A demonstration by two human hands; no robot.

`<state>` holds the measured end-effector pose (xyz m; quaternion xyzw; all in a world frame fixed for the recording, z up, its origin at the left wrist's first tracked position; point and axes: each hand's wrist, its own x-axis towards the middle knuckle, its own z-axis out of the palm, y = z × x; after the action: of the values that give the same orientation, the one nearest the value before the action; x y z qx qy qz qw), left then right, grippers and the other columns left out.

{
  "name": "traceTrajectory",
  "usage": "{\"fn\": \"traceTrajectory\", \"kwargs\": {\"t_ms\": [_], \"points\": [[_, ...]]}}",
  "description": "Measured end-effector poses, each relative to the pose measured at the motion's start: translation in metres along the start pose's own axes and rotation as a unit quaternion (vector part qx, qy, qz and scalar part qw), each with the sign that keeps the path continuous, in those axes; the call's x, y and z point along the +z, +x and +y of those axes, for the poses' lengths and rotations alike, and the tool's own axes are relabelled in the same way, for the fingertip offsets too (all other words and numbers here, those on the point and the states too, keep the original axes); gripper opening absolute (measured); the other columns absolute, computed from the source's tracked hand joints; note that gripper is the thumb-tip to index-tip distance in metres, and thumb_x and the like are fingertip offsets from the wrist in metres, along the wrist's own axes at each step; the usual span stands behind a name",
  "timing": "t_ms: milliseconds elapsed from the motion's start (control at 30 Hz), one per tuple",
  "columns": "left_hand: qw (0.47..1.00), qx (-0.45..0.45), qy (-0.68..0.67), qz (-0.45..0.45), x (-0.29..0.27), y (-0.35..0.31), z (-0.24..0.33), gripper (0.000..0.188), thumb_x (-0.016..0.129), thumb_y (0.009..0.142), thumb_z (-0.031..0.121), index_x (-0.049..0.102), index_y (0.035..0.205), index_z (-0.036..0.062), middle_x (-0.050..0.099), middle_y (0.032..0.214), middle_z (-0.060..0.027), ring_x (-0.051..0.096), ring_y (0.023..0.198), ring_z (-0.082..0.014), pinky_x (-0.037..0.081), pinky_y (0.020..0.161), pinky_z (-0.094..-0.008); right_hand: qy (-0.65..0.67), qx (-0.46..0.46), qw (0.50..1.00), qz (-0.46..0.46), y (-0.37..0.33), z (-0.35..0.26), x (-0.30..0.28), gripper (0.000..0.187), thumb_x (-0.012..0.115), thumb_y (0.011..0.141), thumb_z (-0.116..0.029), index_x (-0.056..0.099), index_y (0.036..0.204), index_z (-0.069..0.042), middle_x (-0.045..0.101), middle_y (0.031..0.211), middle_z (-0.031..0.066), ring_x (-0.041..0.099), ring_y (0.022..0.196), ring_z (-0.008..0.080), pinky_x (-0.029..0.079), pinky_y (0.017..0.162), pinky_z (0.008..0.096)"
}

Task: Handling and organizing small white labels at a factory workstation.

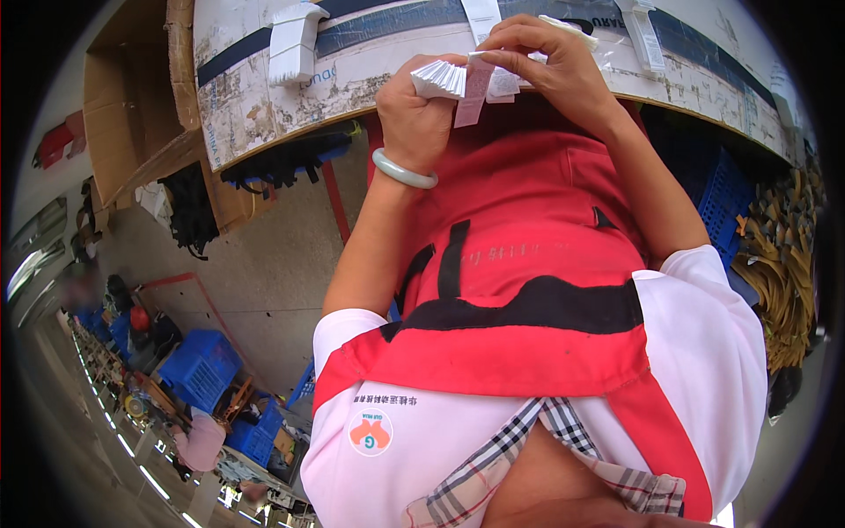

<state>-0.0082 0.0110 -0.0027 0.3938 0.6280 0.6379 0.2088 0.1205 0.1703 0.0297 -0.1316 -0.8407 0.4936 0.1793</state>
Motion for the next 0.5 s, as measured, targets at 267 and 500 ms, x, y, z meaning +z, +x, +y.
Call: {"fn": "traceTrajectory", "kwargs": {"t_ms": [267,500], "points": [[0.983,-0.122,-0.136,-0.010,0.003,-0.008,0.008,0.014,0.064,0.086,-0.003,0.070,0.098,0.0000,0.063,0.071,-0.0023,0.054,0.057,-0.0050,0.040,0.048,-0.0185,-0.005,-0.008,1.000,0.006,-0.013,0.004,0.004,0.019,0.067,0.090,-0.017,0.069,0.103,-0.003,0.068,0.094,0.0086,0.065,0.086,0.0185,0.053,0.079,0.0297],[0.982,-0.127,-0.137,-0.021,0.000,-0.010,0.010,0.013,0.069,0.087,0.003,0.069,0.099,0.0000,0.062,0.069,-0.0016,0.053,0.055,-0.0055,0.040,0.048,-0.0186,0.072,0.030,0.997,-0.012,-0.014,-0.003,0.005,0.019,0.068,0.090,-0.017,0.070,0.099,0.000,0.068,0.088,0.0044,0.063,0.081,0.0104,0.053,0.074,0.0242]]}}
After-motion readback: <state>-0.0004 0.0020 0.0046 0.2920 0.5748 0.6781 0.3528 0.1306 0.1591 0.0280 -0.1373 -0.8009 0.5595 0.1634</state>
